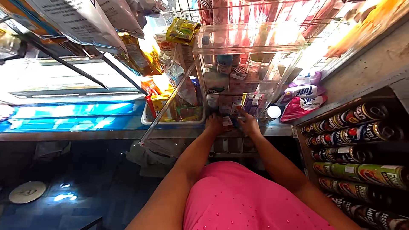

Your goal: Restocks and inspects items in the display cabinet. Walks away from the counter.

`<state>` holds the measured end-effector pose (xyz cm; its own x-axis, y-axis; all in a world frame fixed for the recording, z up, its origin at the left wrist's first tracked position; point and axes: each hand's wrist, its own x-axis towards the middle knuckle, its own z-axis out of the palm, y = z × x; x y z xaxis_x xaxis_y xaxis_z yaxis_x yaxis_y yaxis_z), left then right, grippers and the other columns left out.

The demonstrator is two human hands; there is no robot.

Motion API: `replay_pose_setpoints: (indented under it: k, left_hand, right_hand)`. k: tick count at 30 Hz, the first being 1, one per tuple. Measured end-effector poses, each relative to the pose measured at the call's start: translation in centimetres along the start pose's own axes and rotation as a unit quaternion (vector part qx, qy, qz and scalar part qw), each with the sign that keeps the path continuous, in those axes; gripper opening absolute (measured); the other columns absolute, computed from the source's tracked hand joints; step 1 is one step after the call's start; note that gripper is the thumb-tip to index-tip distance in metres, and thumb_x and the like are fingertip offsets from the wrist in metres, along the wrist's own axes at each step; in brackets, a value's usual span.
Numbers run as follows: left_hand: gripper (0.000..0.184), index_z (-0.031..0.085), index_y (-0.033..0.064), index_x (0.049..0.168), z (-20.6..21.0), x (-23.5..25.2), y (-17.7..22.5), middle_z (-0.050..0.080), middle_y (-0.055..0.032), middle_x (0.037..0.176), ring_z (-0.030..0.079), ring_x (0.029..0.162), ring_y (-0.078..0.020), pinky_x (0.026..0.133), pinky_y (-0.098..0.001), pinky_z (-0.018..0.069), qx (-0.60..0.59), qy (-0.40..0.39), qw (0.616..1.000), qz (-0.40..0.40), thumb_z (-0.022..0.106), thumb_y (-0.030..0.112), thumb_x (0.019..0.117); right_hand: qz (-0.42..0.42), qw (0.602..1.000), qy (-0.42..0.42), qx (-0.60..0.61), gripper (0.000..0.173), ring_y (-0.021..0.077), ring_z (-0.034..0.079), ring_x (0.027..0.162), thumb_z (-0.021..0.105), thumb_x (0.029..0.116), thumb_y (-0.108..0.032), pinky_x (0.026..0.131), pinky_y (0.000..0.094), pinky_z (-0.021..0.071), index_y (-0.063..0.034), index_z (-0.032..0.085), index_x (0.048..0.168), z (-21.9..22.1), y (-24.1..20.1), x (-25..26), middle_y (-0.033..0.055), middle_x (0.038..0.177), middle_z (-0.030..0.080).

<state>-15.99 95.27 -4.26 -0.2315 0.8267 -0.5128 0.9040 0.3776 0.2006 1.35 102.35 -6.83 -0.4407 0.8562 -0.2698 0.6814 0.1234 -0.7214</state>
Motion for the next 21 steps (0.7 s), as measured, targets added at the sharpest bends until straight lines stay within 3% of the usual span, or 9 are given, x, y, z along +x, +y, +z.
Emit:
replay_pose_setpoints:
  k: [3,6,10,14,16,19,21]
  left_hand:
    - [0.081,0.049,0.0062,0.148,-0.5,-0.7,0.6,0.036,-0.0283,0.155,0.051,0.131,-0.048,0.101,-0.0637,0.0483,-0.046,-0.02,0.999,-0.012,0.085,0.036,0.0816]
    - [0.081,0.046,0.0034,0.147,-0.8,-1.8,1.3,0.038,-0.0259,0.155,0.057,0.125,-0.0444,0.098,-0.0603,0.0515,-0.12,-0.032,0.992,0.028,0.086,0.032,0.0825]
    - [0.08,0.043,-0.0002,0.147,0.1,-2.4,2.6,0.041,-0.0261,0.152,0.056,0.129,-0.039,0.105,-0.0534,0.0487,-0.258,-0.011,0.962,0.095,0.086,0.026,0.0845]
    - [0.079,0.038,-0.0006,0.15,0.2,-2.7,3.9,0.044,-0.0276,0.15,0.057,0.127,-0.0383,0.105,-0.0528,0.0485,-0.317,0.008,0.94,0.122,0.081,0.026,0.0896]
    - [0.082,0.036,0.0,0.15,0.1,-2.7,4.0,0.044,-0.0273,0.15,0.059,0.124,-0.0384,0.102,-0.0533,0.0504,-0.333,0.014,0.937,0.107,0.083,0.027,0.0884]
    - [0.083,0.037,-0.0009,0.15,0.9,-2.5,3.2,0.046,-0.0269,0.148,0.056,0.129,-0.0381,0.107,-0.0538,0.0471,-0.358,0.029,0.93,0.076,0.084,0.029,0.0875]
    - [0.082,0.039,-0.0027,0.147,2.0,-2.7,2.3,0.051,-0.0274,0.143,0.057,0.127,-0.0373,0.107,-0.0526,0.0477,-0.379,0.04,0.922,0.067,0.084,0.028,0.0864]
  right_hand:
    - [0.003,0.996,-0.03,0.086,0.039,0.029,0.071,0.103,0.06,0.1049,-0.025,0.094,0.049,0.0568,-0.0043,0.06,0.138,0.2,1.7,-2.4,0.0172,0.126,0.069]
    - [0.04,0.972,-0.033,0.231,0.039,0.0201,0.071,0.086,0.057,0.1069,-0.025,0.08,0.0374,0.0594,-0.0011,0.059,0.137,0.8,2.4,-4.2,0.0169,0.117,0.07]
    - [0.065,0.941,-0.068,0.326,0.053,0.0235,0.071,0.091,0.056,0.1069,-0.02,0.079,0.0392,0.0594,-0.0103,0.038,0.155,-0.8,0.8,-5.2,0.0196,0.121,0.067]
    - [0.028,0.964,-0.053,0.26,0.07,0.0294,0.07,0.097,0.067,0.1011,-0.021,0.083,0.0452,0.0588,-0.0138,0.03,0.16,-2.5,-0.1,-4.5,0.0224,0.125,0.066]
    - [0.016,0.968,-0.101,0.228,0.061,0.0295,0.07,0.099,0.057,0.1069,-0.026,0.084,0.0452,0.058,-0.0172,0.029,0.161,-4.0,-0.4,-3.8,0.0219,0.129,0.064]
    - [0.019,0.972,-0.128,0.194,0.047,0.0282,0.069,0.092,0.027,0.1143,-0.031,0.077,0.0434,0.0563,-0.0189,0.037,0.159,-5.1,-0.7,-1.9,0.0209,0.126,0.064]
    - [0.039,0.991,-0.104,0.076,0.048,0.0315,0.068,0.083,0.028,0.1128,-0.018,0.075,0.0477,0.0566,-0.0177,0.033,0.16,-4.6,-0.8,0.0,0.0243,0.115,0.066]
